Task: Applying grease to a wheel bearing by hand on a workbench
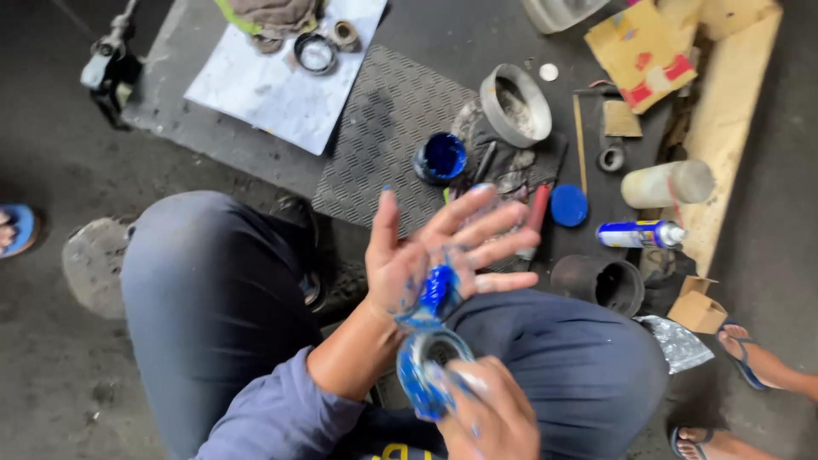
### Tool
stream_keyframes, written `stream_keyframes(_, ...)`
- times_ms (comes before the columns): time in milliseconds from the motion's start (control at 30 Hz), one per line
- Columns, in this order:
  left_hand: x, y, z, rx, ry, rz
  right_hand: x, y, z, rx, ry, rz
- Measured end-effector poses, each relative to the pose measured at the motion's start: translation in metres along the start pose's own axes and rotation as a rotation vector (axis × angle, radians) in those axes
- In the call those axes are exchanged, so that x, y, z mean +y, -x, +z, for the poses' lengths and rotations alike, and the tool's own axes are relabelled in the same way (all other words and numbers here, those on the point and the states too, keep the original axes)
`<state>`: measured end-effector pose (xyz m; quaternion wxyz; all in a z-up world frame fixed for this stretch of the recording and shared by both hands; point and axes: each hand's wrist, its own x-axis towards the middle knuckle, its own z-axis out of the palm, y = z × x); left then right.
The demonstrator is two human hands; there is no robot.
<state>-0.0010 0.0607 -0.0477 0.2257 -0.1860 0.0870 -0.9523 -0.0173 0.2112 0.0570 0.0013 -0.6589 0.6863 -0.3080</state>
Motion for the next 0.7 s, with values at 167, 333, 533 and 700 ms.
stream_keyframes(167, 0.003, -0.012, 0.026, 0.3, 0.033, -0.001, 0.019, 0.015, 0.011, -0.025, -0.046, 0.083)
stream_keyframes(333, 0.006, -0.018, 0.042, 0.56, 0.059, -0.046, 0.027, 0.02, 0.018, 0.114, -0.077, 0.009)
stream_keyframes(533, 0.007, -0.003, -0.012, 0.009, -0.047, 0.005, 0.027, 0.024, 0.016, 0.104, -0.089, 0.035)
stream_keyframes(700, 0.002, -0.002, -0.006, 0.012, -0.047, 0.002, 0.031, -0.001, 0.007, -0.21, -0.083, -0.093)
